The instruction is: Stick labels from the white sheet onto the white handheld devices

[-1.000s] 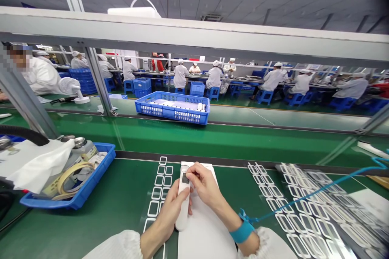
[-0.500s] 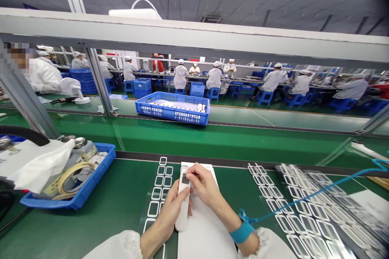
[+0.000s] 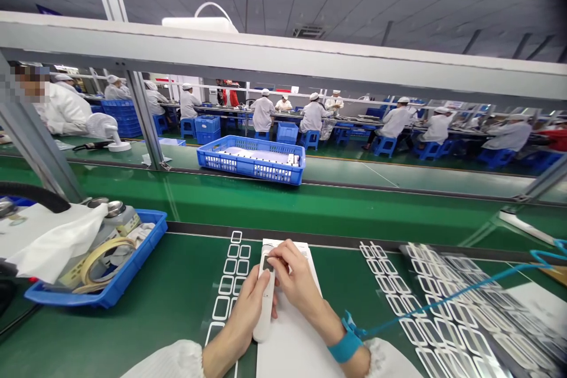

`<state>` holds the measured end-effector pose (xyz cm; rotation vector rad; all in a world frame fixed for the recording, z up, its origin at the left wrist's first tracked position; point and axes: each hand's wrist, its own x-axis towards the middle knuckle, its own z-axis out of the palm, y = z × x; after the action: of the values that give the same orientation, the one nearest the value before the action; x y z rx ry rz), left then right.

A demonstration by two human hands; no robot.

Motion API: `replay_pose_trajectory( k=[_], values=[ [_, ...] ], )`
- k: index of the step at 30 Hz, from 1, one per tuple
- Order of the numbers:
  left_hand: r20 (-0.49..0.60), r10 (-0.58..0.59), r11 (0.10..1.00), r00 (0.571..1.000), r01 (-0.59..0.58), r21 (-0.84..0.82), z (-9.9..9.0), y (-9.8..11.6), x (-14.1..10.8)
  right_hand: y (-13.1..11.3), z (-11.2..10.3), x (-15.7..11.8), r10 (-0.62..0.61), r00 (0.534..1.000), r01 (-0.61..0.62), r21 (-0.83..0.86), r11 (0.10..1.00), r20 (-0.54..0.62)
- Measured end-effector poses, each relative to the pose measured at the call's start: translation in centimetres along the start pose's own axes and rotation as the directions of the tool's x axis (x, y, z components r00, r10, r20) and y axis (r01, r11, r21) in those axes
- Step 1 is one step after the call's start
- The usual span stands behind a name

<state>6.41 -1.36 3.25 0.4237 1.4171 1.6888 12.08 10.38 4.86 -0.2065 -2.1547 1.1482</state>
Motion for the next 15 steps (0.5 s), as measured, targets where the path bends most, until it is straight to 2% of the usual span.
replay_pose_trajectory(
  k=[3,5,8,11,15],
  values=[
    [0.017,0.015,1.000,1.000,-0.015,-0.005,0.1,0.3,-0.1,1.1,-0.2,0.5,0.109,0.992,-0.100,0.127,0.987,-0.063],
    [0.023,0.021,1.000,1.000,-0.021,-0.009,0.2,0.3,-0.1,1.8,-0.3,0.7,0.181,0.983,-0.178,0.211,0.961,0.004],
    [0.020,0.027,1.000,0.999,-0.028,0.013,0.3,0.4,-0.1,2.5,-0.2,0.7,0.222,0.970,-0.241,0.242,0.940,0.103],
    [-0.012,0.063,0.996,0.998,-0.063,0.058,0.5,0.4,-0.2,2.5,0.1,0.5,0.254,0.961,-0.275,0.262,0.925,0.111],
    [-0.031,0.082,0.993,0.996,-0.080,0.084,0.7,0.4,-0.2,1.9,0.3,0.5,0.224,0.972,-0.236,0.246,0.940,0.077]
  ],
)
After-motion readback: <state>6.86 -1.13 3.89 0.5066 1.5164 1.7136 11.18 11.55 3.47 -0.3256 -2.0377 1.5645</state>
